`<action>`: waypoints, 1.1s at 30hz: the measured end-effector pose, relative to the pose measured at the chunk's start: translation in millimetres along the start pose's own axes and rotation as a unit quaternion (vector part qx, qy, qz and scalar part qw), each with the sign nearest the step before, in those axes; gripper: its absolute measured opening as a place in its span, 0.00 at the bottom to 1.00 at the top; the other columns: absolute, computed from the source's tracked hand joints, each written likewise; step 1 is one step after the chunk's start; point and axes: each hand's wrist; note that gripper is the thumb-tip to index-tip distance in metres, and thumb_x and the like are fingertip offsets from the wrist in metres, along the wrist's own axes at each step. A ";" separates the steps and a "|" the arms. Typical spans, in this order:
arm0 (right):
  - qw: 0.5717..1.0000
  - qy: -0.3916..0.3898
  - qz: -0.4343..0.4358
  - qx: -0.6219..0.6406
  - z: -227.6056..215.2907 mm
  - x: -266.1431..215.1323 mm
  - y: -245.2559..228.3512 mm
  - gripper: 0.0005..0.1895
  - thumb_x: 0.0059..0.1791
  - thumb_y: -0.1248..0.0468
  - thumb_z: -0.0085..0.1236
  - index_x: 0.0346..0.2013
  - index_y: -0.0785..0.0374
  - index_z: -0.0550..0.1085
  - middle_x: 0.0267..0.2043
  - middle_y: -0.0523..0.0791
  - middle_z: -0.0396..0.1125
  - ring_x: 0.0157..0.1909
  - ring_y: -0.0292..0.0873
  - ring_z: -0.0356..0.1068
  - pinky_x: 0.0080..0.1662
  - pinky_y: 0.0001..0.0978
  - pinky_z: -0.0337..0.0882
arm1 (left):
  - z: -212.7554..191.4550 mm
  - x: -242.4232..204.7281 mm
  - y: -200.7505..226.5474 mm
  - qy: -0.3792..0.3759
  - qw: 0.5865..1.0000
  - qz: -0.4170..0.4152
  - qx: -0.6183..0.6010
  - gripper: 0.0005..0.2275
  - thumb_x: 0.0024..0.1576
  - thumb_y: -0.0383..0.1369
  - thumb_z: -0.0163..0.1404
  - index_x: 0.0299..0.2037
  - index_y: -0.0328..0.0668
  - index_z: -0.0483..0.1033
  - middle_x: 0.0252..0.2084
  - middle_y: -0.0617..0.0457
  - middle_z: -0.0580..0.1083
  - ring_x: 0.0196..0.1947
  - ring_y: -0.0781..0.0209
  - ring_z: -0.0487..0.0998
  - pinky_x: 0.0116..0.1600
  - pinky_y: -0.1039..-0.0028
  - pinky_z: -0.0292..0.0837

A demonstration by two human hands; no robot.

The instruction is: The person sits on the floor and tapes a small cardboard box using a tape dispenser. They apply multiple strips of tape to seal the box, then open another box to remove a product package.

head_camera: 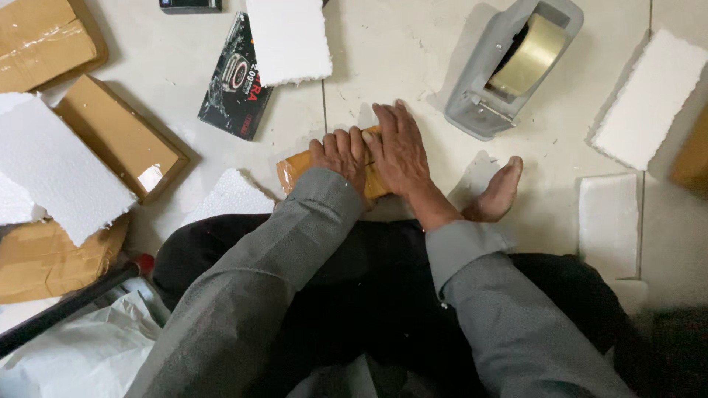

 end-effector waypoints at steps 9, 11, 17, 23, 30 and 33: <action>0.997 -0.046 0.027 0.050 -7.5 7.2 -3.8 0.38 0.58 0.56 0.48 0.76 0.66 0.45 0.74 0.61 0.50 0.74 0.62 0.52 0.71 0.49 0.55 | 8.4 4.3 -2.1 0.042 0.998 -0.027 -0.045 0.59 0.39 0.60 0.64 0.72 0.27 0.43 0.56 0.41 0.61 0.56 0.45 0.64 0.59 0.56 0.57; 0.996 -0.040 0.034 0.077 -14.9 -11.8 -1.8 0.39 0.57 0.56 0.48 0.76 0.67 0.43 0.75 0.62 0.48 0.75 0.62 0.51 0.71 0.48 0.54 | 6.2 5.1 -3.7 0.074 0.996 -0.026 -0.051 0.57 0.39 0.58 0.64 0.71 0.27 0.45 0.57 0.40 0.61 0.56 0.44 0.64 0.59 0.56 0.57; 0.995 -0.054 0.055 0.069 -13.0 -15.9 6.6 0.40 0.58 0.56 0.46 0.76 0.69 0.41 0.76 0.62 0.46 0.76 0.63 0.47 0.73 0.49 0.50 | 1.5 9.4 -6.3 0.036 0.999 0.016 -0.014 0.59 0.40 0.63 0.63 0.70 0.24 0.44 0.56 0.39 0.61 0.57 0.42 0.63 0.60 0.53 0.57; 0.997 -0.064 0.024 0.040 -1.1 38.7 14.4 0.37 0.60 0.54 0.44 0.77 0.66 0.43 0.78 0.60 0.46 0.79 0.62 0.44 0.75 0.49 0.47 | -1.3 6.2 -3.8 0.054 0.996 -0.013 -0.064 0.58 0.39 0.60 0.64 0.71 0.26 0.44 0.58 0.42 0.60 0.59 0.45 0.62 0.63 0.56 0.55; 0.996 -0.016 0.060 0.058 -5.0 2.4 7.0 0.39 0.60 0.52 0.42 0.76 0.72 0.41 0.77 0.62 0.45 0.79 0.62 0.42 0.75 0.51 0.45 | 3.4 7.5 -2.1 0.065 0.994 -0.022 -0.083 0.60 0.38 0.60 0.65 0.70 0.26 0.43 0.58 0.40 0.60 0.59 0.44 0.61 0.63 0.55 0.53; 0.996 -0.027 0.081 0.028 -10.4 -20.1 6.6 0.40 0.60 0.51 0.41 0.75 0.75 0.42 0.77 0.64 0.42 0.79 0.64 0.40 0.75 0.52 0.42 | 3.7 7.7 -2.6 0.059 0.996 -0.018 -0.067 0.60 0.38 0.59 0.65 0.72 0.27 0.43 0.59 0.41 0.60 0.59 0.44 0.61 0.62 0.56 0.54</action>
Point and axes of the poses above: each hand's wrist, its own x-axis towards the middle knuckle, its own z-axis out of the palm, y = z × x
